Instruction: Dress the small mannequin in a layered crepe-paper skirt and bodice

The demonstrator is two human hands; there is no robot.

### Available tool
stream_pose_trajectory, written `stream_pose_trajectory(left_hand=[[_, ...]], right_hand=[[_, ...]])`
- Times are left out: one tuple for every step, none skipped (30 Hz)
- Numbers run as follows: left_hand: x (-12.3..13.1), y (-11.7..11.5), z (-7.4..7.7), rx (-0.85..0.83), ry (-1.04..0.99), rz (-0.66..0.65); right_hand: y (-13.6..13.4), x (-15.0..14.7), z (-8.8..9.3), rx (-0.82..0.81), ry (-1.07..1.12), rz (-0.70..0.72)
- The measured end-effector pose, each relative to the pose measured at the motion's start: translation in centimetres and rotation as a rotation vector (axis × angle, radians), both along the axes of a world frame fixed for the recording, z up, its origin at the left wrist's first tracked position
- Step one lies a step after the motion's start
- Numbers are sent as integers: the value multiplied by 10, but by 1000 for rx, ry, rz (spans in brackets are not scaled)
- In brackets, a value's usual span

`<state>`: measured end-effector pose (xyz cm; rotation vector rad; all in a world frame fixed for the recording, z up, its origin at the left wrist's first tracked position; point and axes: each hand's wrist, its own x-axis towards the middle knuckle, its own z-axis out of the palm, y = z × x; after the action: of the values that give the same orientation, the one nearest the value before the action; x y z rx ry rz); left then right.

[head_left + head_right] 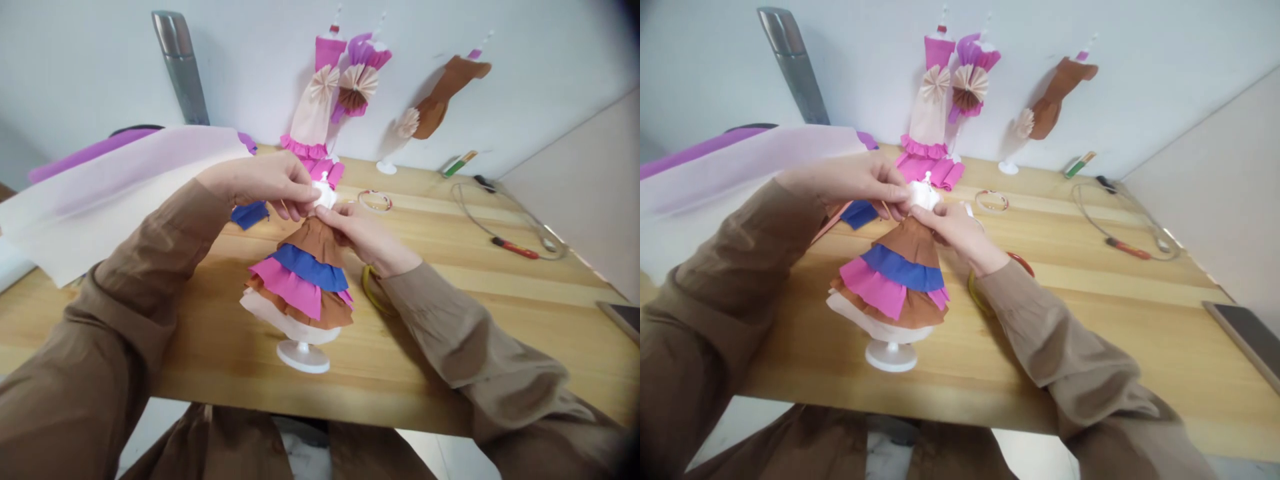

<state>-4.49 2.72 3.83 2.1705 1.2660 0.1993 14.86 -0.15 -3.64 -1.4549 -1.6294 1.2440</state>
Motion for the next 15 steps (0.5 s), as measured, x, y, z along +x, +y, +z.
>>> stream_pose_trajectory(left_hand=[[0, -3, 5, 27, -65, 5], [0, -6, 9, 43, -135, 9], [0, -9, 12, 56, -205, 16], [1, -11, 15, 71, -272, 35], [1, -12, 16, 91, -331, 63], [2, -13, 16, 115, -383, 98], [2, -13, 16, 143, -425, 131], [3, -13, 15, 175, -459, 155], [5, -13, 14, 205, -489, 161], [6, -13, 12, 231, -521, 149], [8, -13, 10, 252, -551, 122], [10, -13, 8, 271, -582, 89], [12, -13, 6, 292, -604, 55], [14, -14, 4, 326, -607, 28], [16, -15, 1, 379, -595, 9]], right_hand=[[2, 4, 7, -5, 73, 11], [4, 8, 14, -6, 131, 35], [6, 12, 22, 0, 182, 65], [7, 15, 29, 14, 228, 101], [8, 19, 36, 35, 265, 129], [9, 21, 41, 63, 302, 147], [10, 24, 45, 98, 344, 150], [11, 25, 48, 134, 389, 139], [12, 25, 49, 166, 432, 124], [13, 25, 48, 191, 468, 105], [14, 25, 47, 206, 493, 87], [14, 24, 45, 215, 500, 75], [15, 23, 43, 221, 491, 71], [15, 23, 41, 234, 478, 77], [15, 22, 40, 251, 465, 90]])
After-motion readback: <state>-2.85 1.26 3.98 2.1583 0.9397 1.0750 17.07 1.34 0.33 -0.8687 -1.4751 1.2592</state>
